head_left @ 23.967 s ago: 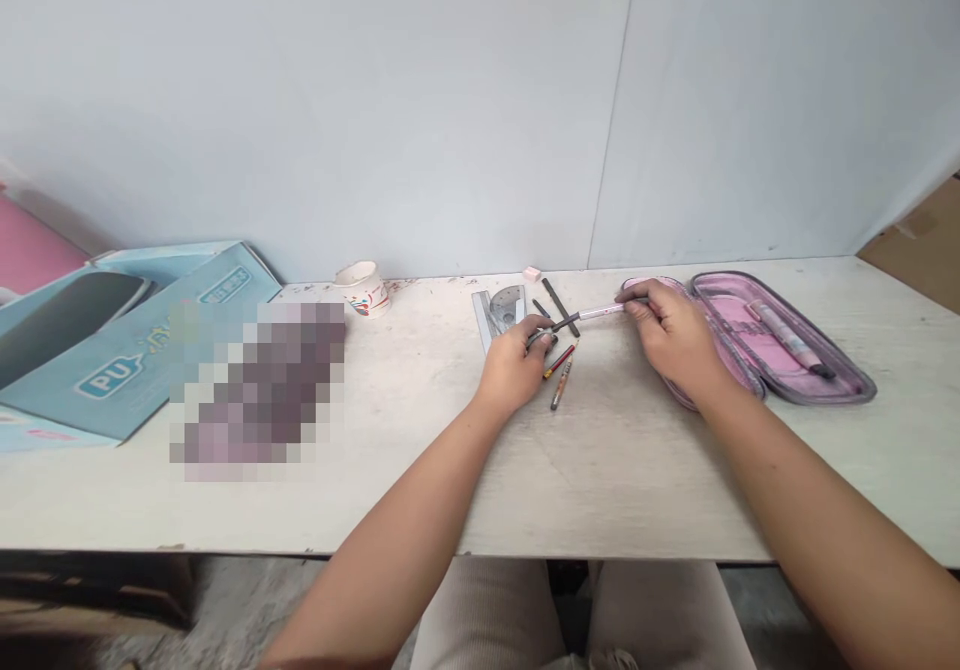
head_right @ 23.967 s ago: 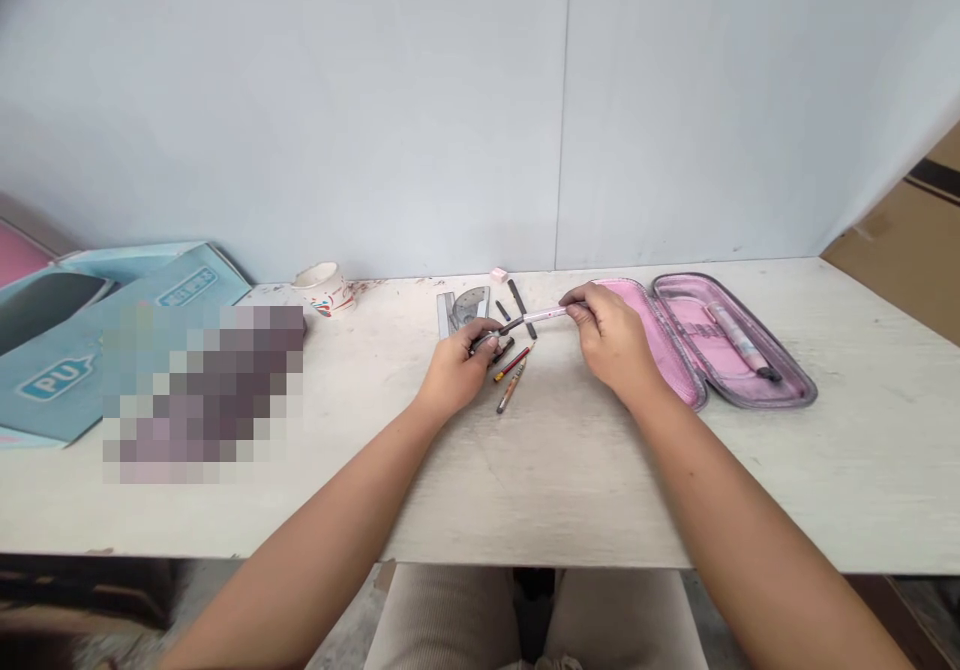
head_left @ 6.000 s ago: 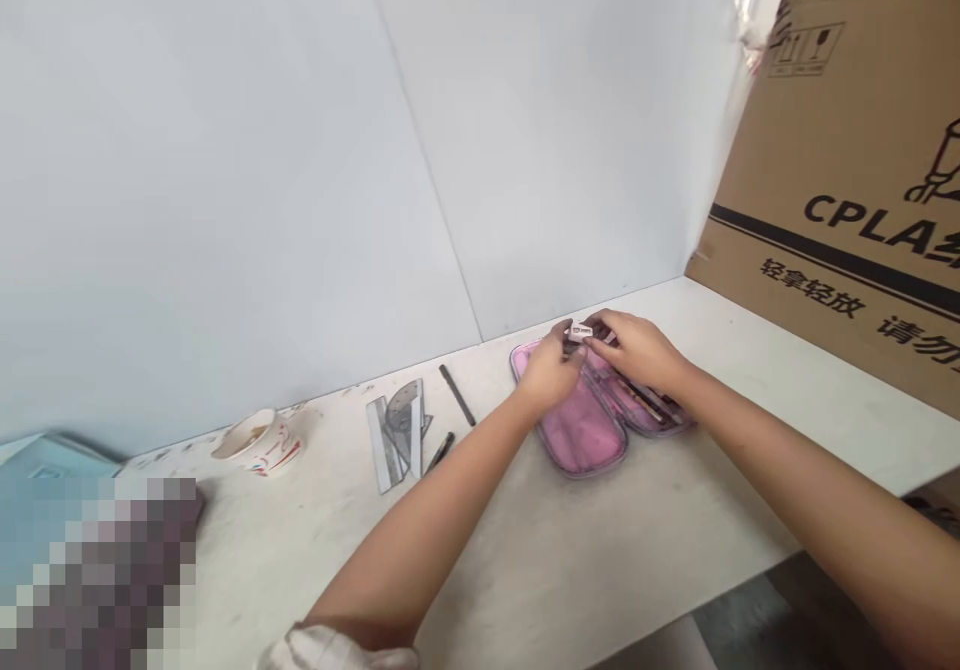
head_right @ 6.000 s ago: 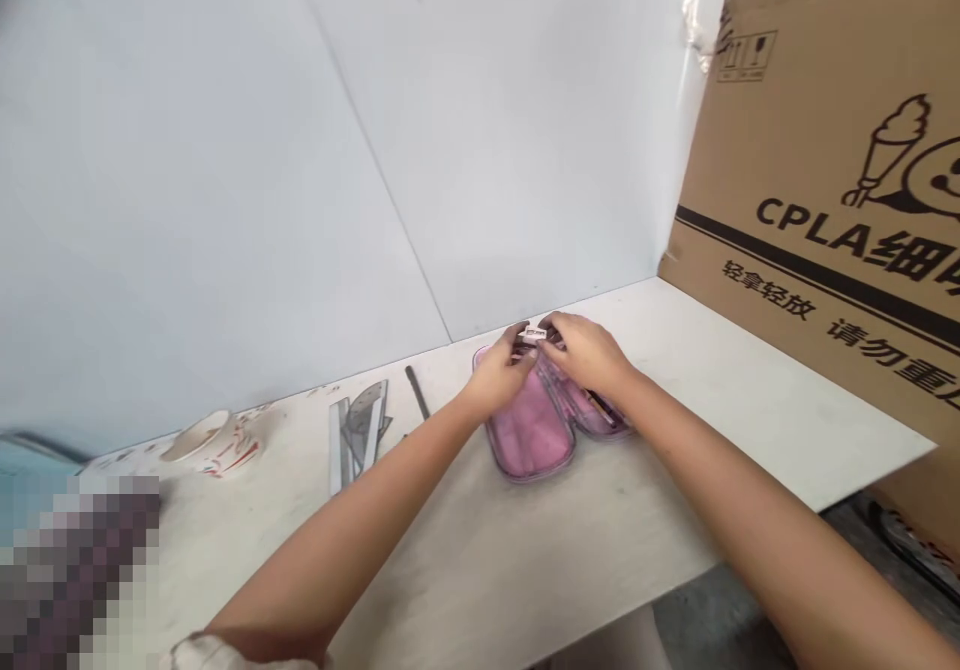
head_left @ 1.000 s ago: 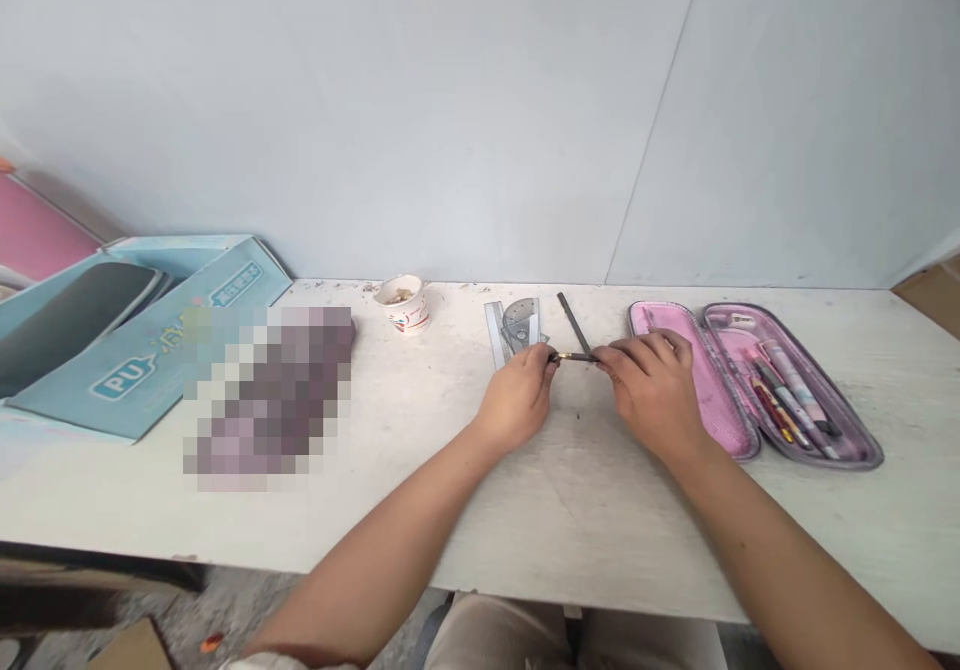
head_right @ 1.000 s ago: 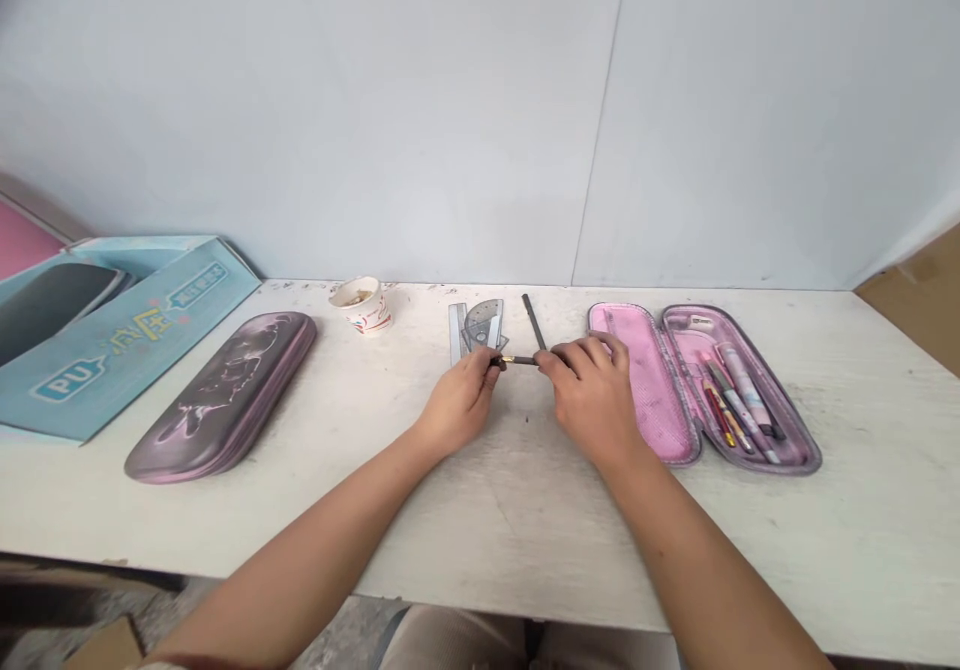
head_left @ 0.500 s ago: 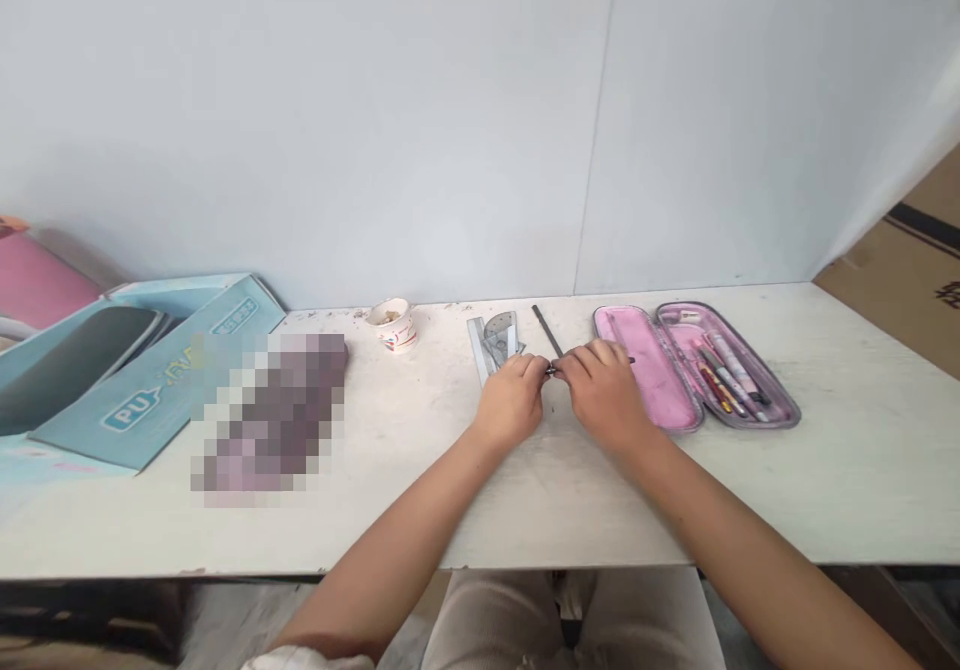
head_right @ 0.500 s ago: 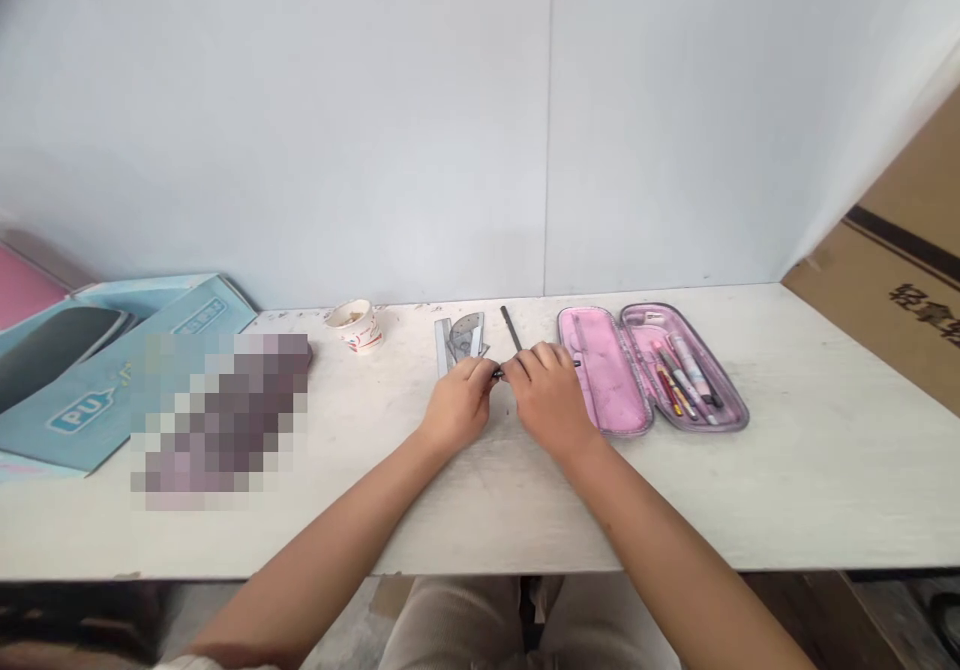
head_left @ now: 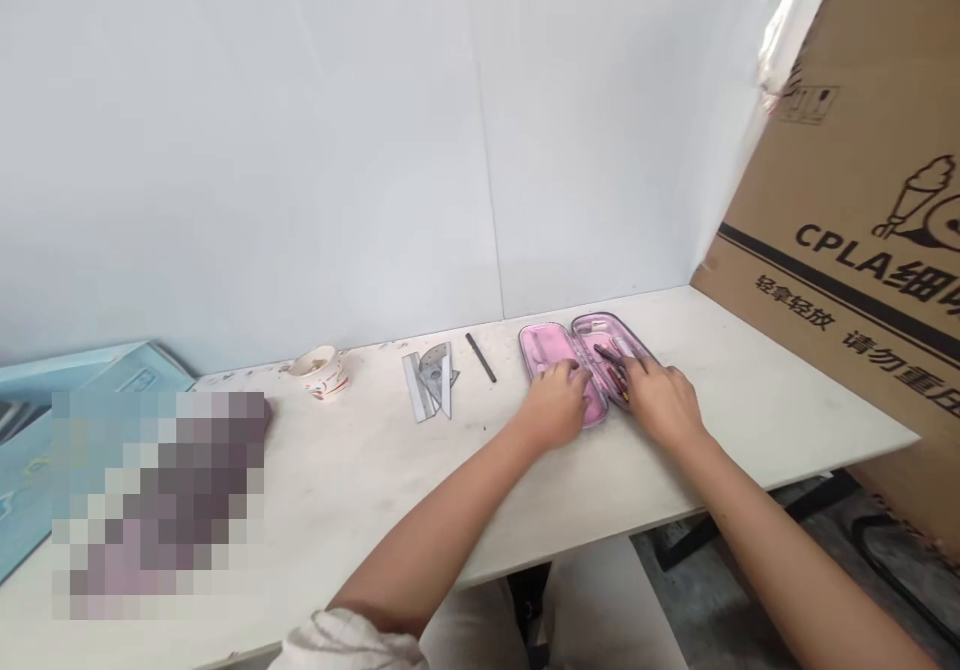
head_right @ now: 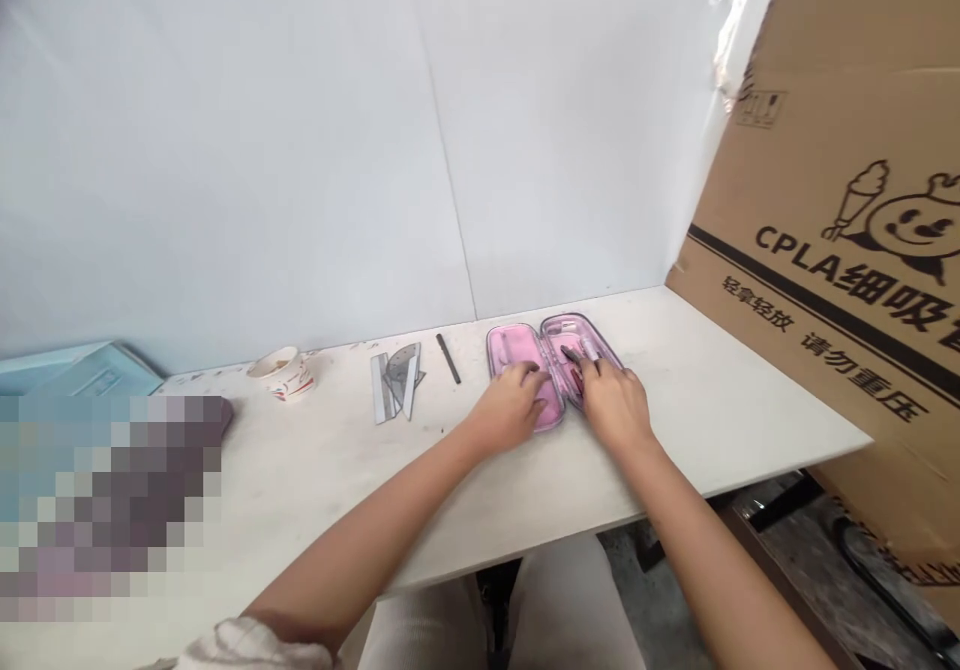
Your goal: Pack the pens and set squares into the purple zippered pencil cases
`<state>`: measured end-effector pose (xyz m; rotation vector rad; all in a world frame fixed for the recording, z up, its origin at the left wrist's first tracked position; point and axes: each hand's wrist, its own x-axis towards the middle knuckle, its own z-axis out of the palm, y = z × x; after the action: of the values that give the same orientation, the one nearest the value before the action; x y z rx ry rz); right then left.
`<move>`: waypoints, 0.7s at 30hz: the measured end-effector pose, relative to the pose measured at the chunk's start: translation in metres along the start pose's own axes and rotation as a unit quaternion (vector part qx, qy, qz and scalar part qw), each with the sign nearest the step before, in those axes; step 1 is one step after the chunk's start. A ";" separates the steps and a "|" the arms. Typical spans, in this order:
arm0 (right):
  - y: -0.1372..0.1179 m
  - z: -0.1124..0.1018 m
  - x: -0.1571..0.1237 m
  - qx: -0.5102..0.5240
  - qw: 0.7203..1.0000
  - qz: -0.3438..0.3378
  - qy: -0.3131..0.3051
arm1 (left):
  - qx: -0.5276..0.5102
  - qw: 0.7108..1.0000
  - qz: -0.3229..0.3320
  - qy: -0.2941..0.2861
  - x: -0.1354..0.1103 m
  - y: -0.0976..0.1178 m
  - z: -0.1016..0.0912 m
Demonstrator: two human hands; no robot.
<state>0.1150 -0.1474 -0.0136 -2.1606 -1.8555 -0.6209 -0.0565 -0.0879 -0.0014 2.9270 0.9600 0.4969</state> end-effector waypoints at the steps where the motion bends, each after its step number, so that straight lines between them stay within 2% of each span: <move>1: 0.003 -0.002 -0.001 -0.006 1.000 -0.009 -0.014 | 0.003 1.000 0.009 -0.017 0.002 0.004 0.003; 4: 0.003 -0.007 -0.001 -0.015 0.999 -0.026 -0.022 | 0.005 1.000 0.013 -0.023 0.000 0.005 0.003; 8: -0.019 -0.009 0.010 0.005 0.998 -0.060 -0.015 | 0.004 0.999 -0.033 -0.015 -0.012 -0.015 -0.009; 12: -0.069 -0.009 0.030 0.057 0.991 -0.120 -0.026 | 0.024 0.993 -0.112 -0.015 -0.036 -0.051 -0.019; 16: -0.125 -0.008 0.048 0.094 0.982 -0.159 -0.047 | 0.062 0.981 -0.181 -0.025 -0.066 -0.085 -0.019; 21: -0.174 0.005 0.062 0.091 0.981 -0.156 -0.066 | 0.078 0.976 -0.197 -0.044 -0.093 -0.102 -0.014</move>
<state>-0.0473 -0.0596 -0.0074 -1.8508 -2.2494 -0.3513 -0.1895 -0.0602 -0.0274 2.7435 1.5794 0.2806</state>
